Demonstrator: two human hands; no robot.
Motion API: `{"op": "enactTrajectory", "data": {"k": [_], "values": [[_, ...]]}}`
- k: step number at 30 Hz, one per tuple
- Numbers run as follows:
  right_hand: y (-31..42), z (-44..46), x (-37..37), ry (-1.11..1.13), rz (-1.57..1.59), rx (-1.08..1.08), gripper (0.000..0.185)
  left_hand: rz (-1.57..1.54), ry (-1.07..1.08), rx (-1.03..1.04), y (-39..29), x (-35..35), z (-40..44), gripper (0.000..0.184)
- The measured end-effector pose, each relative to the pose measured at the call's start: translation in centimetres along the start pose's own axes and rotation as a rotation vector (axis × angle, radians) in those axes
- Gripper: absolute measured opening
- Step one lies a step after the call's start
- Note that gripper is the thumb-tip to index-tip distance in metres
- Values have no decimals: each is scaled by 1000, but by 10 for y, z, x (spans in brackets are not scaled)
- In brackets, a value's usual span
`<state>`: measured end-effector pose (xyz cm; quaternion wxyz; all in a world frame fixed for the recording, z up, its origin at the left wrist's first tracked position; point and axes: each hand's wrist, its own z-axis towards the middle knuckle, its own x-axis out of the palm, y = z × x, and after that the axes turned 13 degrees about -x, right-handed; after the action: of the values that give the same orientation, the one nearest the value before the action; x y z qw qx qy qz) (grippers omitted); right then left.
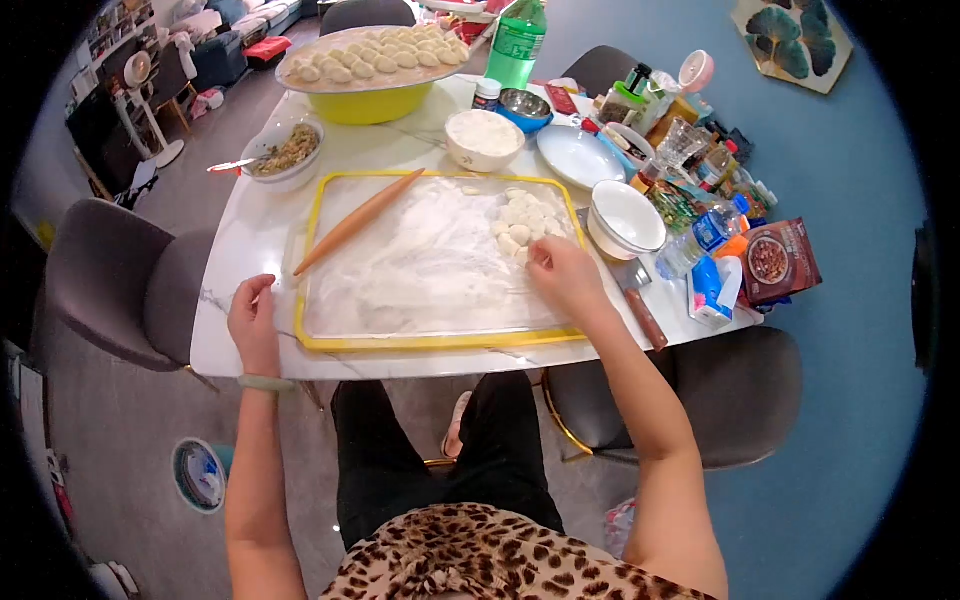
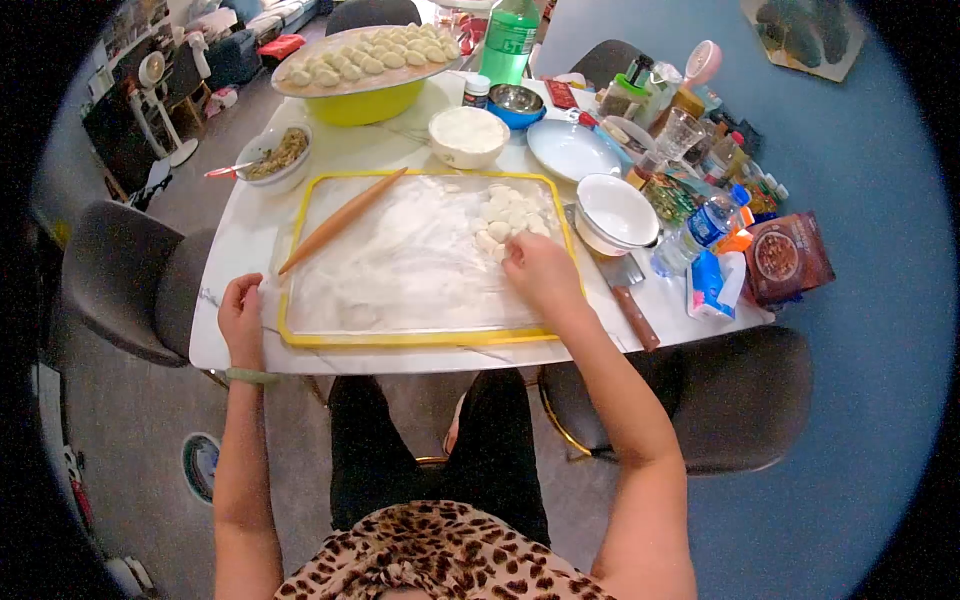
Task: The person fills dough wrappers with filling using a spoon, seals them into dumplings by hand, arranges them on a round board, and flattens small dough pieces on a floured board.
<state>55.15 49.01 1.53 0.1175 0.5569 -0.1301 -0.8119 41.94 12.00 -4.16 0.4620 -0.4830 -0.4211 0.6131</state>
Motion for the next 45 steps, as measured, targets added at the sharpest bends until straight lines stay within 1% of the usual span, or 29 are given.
{"op": "enactTrajectory", "data": {"k": [1, 3, 4, 6, 7, 9, 10, 12, 13, 16, 18, 19, 21, 22, 24, 25, 28, 32, 35, 37, 38, 40, 41, 43, 44, 45], "values": [[1, -2, 0, 9, 1, -3, 20, -18, 8, -17, -2, 0, 0, 16], [2, -5, -4, 62, 134, 147, 20, -41, 7, -23, 2, 0, 3, 16], [2, -5, -6, 67, 131, 149, 20, -65, 11, -21, 4, 1, 3, 16], [3, -3, -11, -32, 59, -1, 19, -52, 17, -21, 7, 1, 5, 16], [3, -3, -9, -31, 59, -2, 19, -36, 19, -18, 8, 0, 6, 16], [4, -3, 1, -55, 7, -326, 20, -33, 8, 8, 10, 0, 6, 16], [5, -5, 5, -50, 10, -327, 20, -28, 1, 33, 10, -1, 6, 16], [12, -6, 13, -19, -3, -242, 21, -32, -3, 26, 12, 0, 6, 16], [17, -7, 16, -16, 1, -245, 21, -37, -3, 25, 12, 0, 6, 16], [39, -12, 19, 2, 87, -296, 20, -53, 9, 16, 13, 0, 7, 15], [52, -11, 14, 72, 228, -208, 21, -30, 10, 17, 11, 0, 7, 15], [52, -7, 11, 77, 232, -209, 21, -9, 9, 15, 10, -1, 5, 15], [46, 4, 6, -97, -108, -352, 36, -28, 11, 1, 8, 0, 3, 15], [47, 4, 11, -95, -107, -349, 36, -48, 18, -5, 6, 0, 3, 15], [54, 8, 31, -1, -226, -510, 55, -19, 13, -5, 7, 0, 3, 15], [61, 7, 37, 131, -206, -483, 65, 8, 5, -6, 7, 0, 4, 15], [64, 3, 52, 211, -235, -468, 67, -48, 23, -7, 9, 0, 2, 15], [67, 5, 54, 290, -245, -452, 70, 1, 60, -62, 5, -4, -1, 18], [61, 13, 54, 278, -237, -457, 68, -75, 44, 22, 6, 0, 3, 16], [49, 22, 60, 407, -9, -332, 69, -76, 13, 3, 6, 0, 1, 16], [40, 33, 56, 390, -15, -338, 69, -81, 10, 20, 8, -1, 4, 16], [16, 46, 39, -32, 1301, 143, 61, -91, 15, 22, 11, -1, 6, 15], [9, 38, 36, -28, 1300, 149, 61, -104, 5, 8, 9, 0, 4, 15], [8, 33, 27, 163, 683, 44, 45, -105, 9, 4, 10, 1, 3, 14], [10, 29, 26, 162, 683, 33, 45, -105, 11, 4, 9, 0, 4, 14], [24, 20, 21, 197, 416, -108, 37, -103, 6, 10, 8, 1, 4, 14]]}}
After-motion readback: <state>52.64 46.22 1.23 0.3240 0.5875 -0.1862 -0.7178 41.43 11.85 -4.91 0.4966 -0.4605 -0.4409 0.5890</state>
